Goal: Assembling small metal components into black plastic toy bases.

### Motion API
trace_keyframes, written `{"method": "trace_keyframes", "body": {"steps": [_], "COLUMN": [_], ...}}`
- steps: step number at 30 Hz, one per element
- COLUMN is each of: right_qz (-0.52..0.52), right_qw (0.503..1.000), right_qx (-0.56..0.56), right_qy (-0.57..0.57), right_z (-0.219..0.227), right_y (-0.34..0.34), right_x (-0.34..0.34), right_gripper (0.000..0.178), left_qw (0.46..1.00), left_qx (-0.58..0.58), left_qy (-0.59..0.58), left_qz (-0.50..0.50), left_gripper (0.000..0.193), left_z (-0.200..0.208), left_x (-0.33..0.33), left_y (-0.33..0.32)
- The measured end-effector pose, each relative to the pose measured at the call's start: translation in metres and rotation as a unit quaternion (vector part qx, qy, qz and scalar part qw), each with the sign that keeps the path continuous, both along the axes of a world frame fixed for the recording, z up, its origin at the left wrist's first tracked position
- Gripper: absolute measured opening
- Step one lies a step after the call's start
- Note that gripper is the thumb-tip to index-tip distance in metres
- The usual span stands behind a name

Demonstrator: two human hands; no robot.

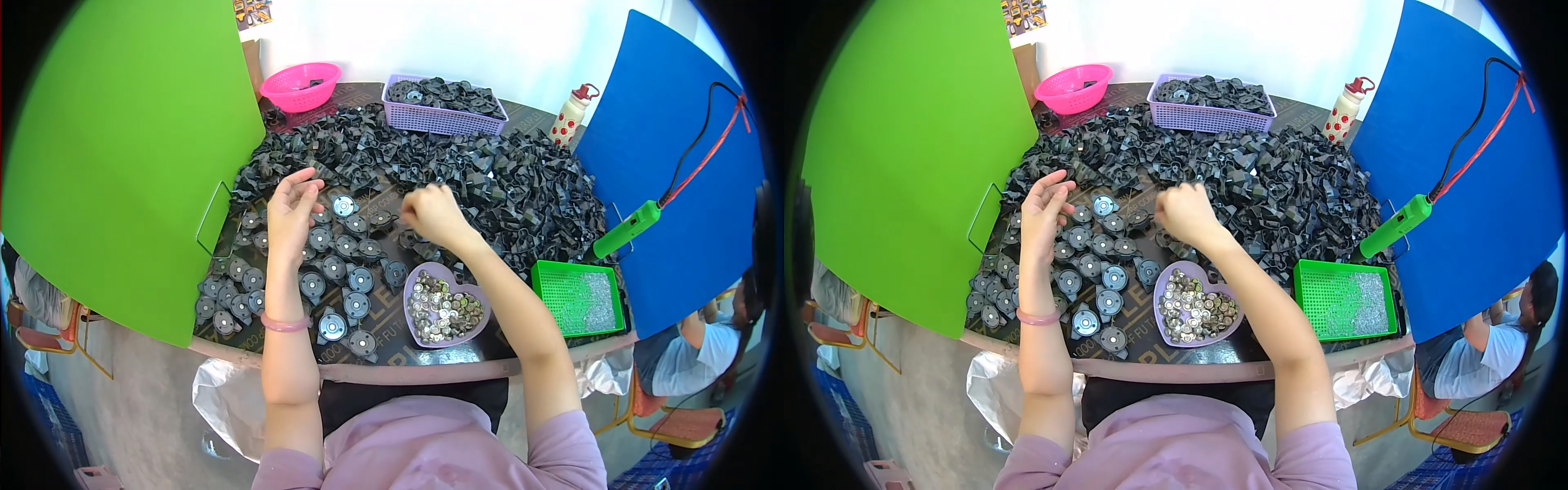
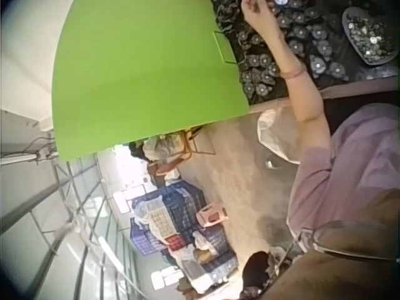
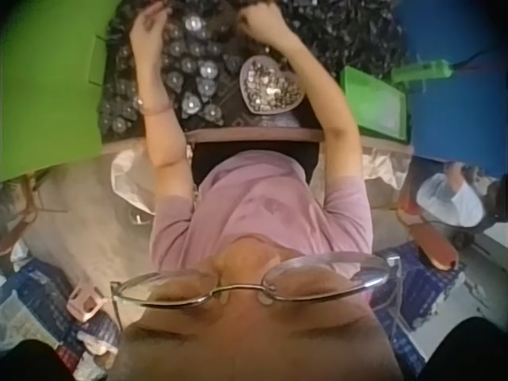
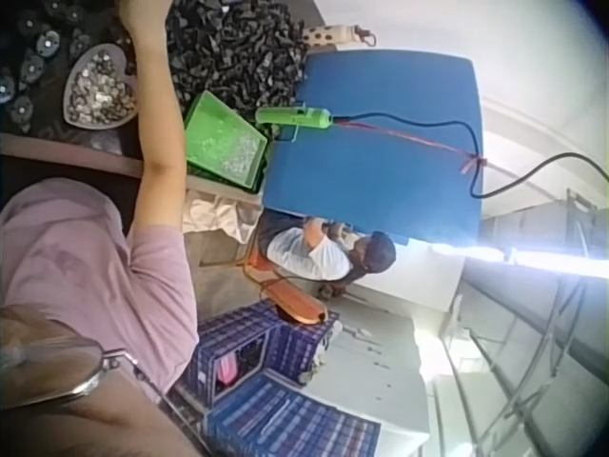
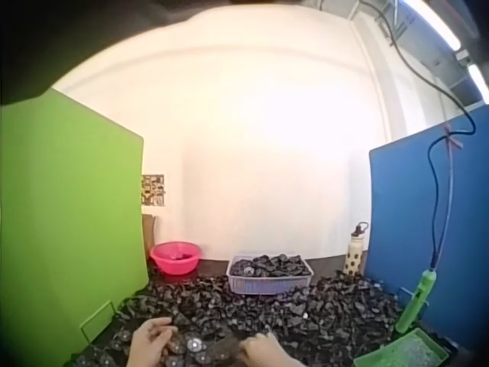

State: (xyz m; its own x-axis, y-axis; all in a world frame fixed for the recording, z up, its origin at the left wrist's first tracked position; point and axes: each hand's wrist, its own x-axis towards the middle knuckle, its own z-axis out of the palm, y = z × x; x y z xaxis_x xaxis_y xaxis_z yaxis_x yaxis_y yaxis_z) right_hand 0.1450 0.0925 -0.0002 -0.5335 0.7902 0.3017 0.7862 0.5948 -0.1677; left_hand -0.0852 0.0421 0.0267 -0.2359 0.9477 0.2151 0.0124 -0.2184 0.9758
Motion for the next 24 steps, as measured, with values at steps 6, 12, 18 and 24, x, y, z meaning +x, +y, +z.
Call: {"method": "trace_keyframes", "body": {"steps": [6, 12, 18, 24], "right_qz": [0.027, -0.012, -0.121, -0.058], "right_qw": [0.988, 0.985, 0.968, 0.838], "right_qx": [0.035, 0.1, 0.183, -0.101], "right_qy": [-0.15, -0.138, 0.12, 0.534], "right_z": [-0.02, -0.014, 0.009, 0.043], "right_y": [-0.014, -0.008, -0.009, -0.043], "right_x": [0.008, 0.023, 0.049, 0.072], "right_gripper": [0.034, 0.034, 0.018, 0.019], "left_qw": [1.0, 0.991, 0.901, 0.805], "left_qx": [0.005, 0.034, 0.055, -0.02], "left_qy": [0.01, 0.077, 0.424, 0.591], "left_qz": [0.029, 0.106, 0.068, 0.047], "left_gripper": [0.029, 0.029, 0.035, 0.046], "left_z": [-0.001, -0.011, -0.017, -0.029], "left_x": [-0.007, -0.022, 0.013, 0.058], "left_y": [0.003, 0.014, 0.053, 0.119]}}
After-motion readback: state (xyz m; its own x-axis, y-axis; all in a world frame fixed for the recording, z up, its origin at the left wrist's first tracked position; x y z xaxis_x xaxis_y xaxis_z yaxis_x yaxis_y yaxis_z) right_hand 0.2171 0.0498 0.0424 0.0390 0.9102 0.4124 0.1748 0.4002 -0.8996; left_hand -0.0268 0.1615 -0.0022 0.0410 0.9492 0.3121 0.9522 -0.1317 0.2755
